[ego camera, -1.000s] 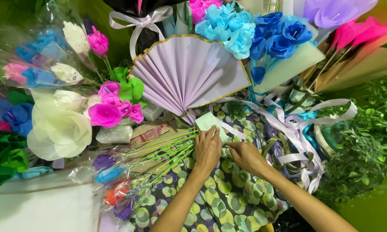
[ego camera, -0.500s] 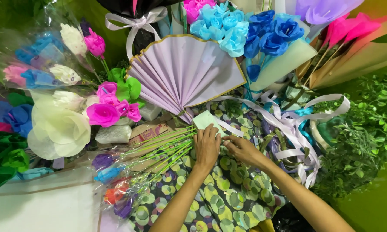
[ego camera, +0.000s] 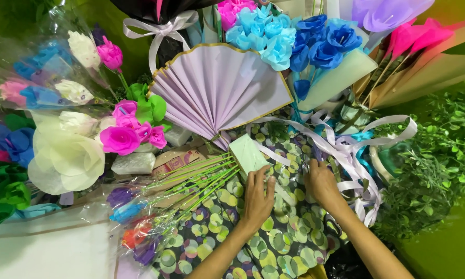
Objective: Wrapping a floral foam block with green paper and securing it with double-sided tape
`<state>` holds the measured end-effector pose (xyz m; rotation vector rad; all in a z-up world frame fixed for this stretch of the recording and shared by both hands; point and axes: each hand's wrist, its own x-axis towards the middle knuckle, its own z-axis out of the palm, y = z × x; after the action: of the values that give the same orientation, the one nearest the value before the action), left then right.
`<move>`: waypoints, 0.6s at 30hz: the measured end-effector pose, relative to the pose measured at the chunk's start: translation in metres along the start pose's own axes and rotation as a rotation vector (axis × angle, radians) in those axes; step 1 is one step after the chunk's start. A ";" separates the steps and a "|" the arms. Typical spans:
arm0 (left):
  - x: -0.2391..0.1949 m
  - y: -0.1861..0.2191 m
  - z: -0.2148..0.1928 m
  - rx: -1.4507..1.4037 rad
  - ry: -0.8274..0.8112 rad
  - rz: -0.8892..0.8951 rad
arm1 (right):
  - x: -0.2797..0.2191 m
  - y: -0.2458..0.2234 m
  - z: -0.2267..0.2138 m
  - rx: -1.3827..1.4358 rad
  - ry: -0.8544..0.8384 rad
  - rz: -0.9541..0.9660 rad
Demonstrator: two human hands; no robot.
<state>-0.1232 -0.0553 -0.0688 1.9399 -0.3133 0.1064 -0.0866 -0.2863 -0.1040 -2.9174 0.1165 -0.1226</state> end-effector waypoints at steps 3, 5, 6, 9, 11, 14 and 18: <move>-0.004 -0.002 0.000 -0.146 -0.039 -0.102 | 0.000 0.002 0.023 -0.123 -0.092 0.062; -0.002 -0.023 0.009 -0.166 -0.022 -0.129 | -0.001 -0.017 -0.003 -0.089 -0.113 0.082; -0.002 -0.033 0.014 -0.185 -0.009 -0.154 | -0.002 -0.026 -0.016 -0.055 -0.132 0.106; -0.008 -0.020 0.001 -0.457 -0.098 -0.231 | 0.009 -0.012 -0.003 0.075 -0.177 0.125; -0.008 -0.021 -0.002 -0.467 -0.108 -0.236 | 0.011 0.003 0.020 0.104 -0.185 0.132; -0.007 -0.019 -0.005 -0.487 -0.121 -0.239 | 0.011 0.016 0.023 0.229 -0.167 0.137; -0.007 -0.025 -0.002 -0.494 -0.129 -0.264 | -0.014 -0.047 -0.085 0.697 -0.139 0.168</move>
<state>-0.1230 -0.0434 -0.0915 1.4811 -0.1467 -0.2496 -0.1048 -0.2578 -0.0122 -2.2024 0.2402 0.0597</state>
